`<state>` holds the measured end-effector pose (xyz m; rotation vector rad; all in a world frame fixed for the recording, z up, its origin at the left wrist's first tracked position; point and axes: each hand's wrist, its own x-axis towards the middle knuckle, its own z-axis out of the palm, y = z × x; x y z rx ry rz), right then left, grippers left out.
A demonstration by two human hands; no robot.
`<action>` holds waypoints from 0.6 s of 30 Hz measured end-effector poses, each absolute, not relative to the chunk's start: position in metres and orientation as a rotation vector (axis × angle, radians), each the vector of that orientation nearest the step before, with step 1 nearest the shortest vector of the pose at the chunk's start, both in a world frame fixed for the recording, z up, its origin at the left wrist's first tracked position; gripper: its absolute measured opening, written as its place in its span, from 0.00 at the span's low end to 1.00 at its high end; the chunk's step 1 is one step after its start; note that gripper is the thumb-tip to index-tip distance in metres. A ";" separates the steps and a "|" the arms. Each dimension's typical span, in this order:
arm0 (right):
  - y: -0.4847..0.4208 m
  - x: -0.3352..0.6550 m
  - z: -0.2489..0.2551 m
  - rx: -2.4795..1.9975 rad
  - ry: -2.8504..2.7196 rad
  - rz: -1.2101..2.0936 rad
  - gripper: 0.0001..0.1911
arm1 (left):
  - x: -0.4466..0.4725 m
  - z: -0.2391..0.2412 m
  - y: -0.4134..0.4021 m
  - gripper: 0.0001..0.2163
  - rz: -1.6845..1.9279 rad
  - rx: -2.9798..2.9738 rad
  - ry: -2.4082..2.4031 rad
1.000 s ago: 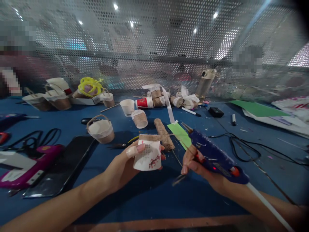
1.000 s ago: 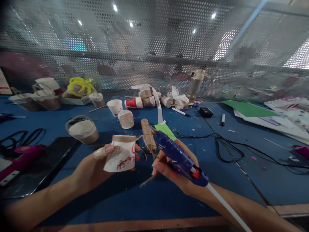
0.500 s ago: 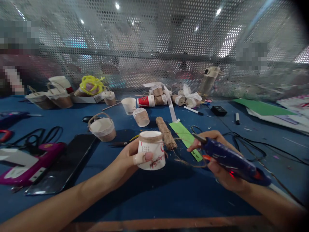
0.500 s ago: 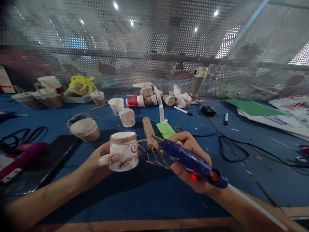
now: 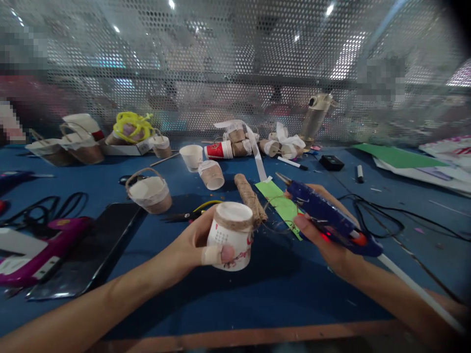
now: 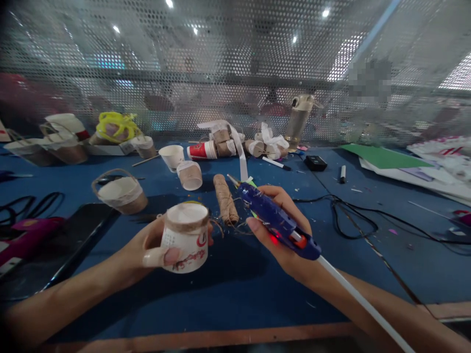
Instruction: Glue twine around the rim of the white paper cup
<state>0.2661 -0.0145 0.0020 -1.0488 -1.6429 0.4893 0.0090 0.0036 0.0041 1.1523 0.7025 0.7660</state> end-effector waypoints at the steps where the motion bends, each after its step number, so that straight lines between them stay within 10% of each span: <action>1: -0.014 0.267 0.001 -1.078 -1.618 0.452 0.13 | 0.009 0.005 0.002 0.26 0.764 1.178 0.721; 18: -0.015 0.269 -0.007 -0.807 -1.973 0.612 0.11 | 0.010 0.008 0.001 0.29 0.897 1.182 0.732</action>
